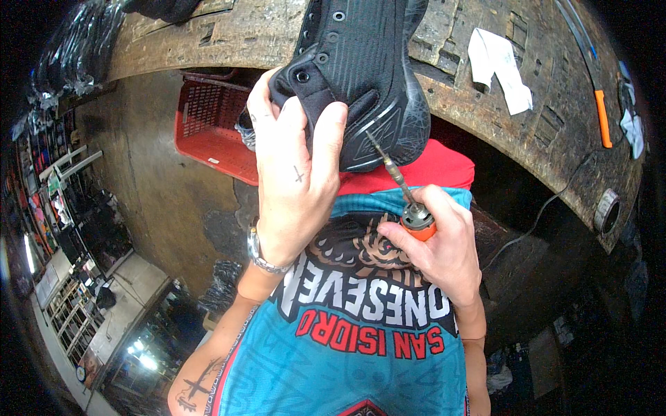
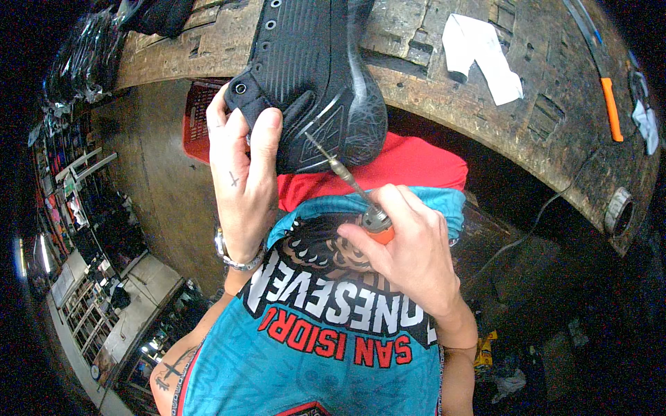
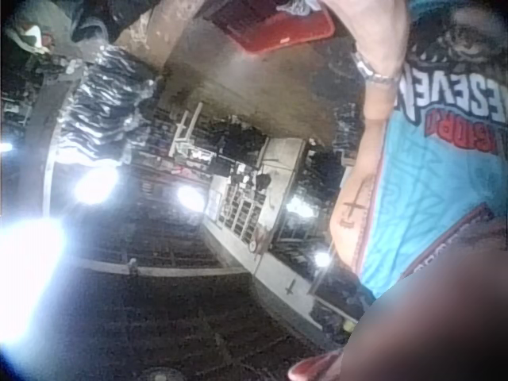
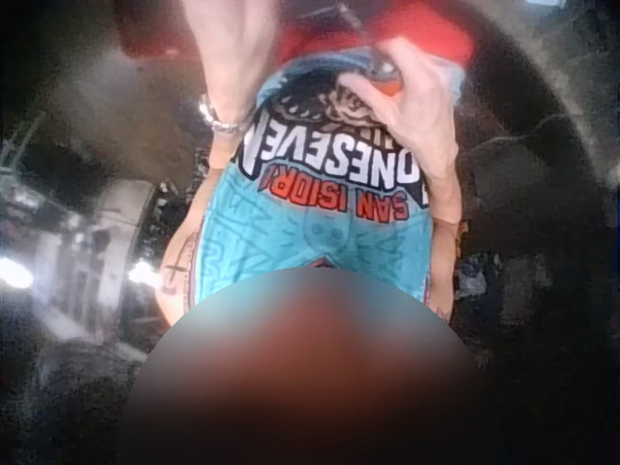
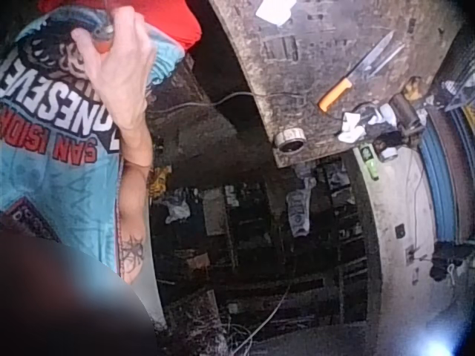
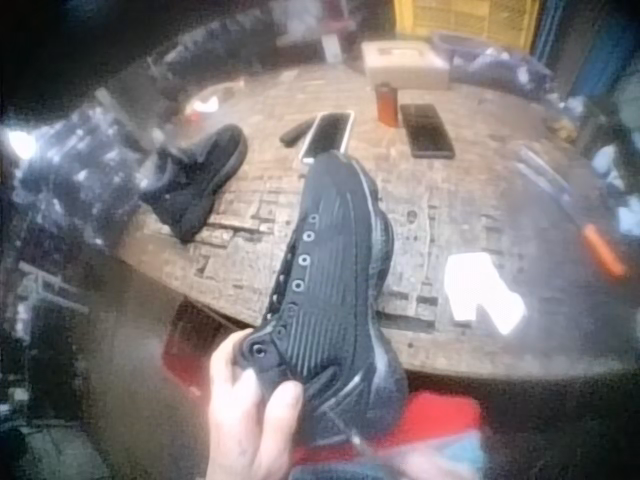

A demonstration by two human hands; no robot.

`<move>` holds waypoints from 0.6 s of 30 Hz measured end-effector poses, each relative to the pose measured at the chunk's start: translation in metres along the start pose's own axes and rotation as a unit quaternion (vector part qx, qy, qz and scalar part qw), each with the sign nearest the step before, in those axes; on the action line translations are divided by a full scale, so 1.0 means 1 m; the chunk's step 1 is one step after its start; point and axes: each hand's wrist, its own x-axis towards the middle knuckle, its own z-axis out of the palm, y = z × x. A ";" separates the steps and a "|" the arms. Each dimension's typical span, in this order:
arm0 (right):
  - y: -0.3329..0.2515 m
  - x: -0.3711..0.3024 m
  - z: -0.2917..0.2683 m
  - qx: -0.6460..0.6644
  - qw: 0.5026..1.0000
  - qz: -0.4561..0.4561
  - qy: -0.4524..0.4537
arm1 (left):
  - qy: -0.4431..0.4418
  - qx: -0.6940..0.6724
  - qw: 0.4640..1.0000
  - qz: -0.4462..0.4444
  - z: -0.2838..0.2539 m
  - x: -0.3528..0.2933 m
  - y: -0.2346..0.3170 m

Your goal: The person uses a rotary tool to grind the sole and edges of a black sneaker, then wipes the shoe with a cloth. The person repeats the grinding on different areas of the sole and sides, then wipes again.

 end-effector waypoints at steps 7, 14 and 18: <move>0.002 0.003 0.001 0.018 1.000 0.012 0.021 | -0.001 -0.015 1.000 -0.010 0.000 0.000 -0.001; 0.001 0.003 0.004 0.014 1.000 -0.011 0.005 | 0.009 -0.029 0.999 -0.027 0.002 0.000 0.000; 0.001 0.003 0.006 0.010 1.000 -0.013 0.018 | -0.004 -0.019 1.000 -0.025 0.000 -0.001 -0.001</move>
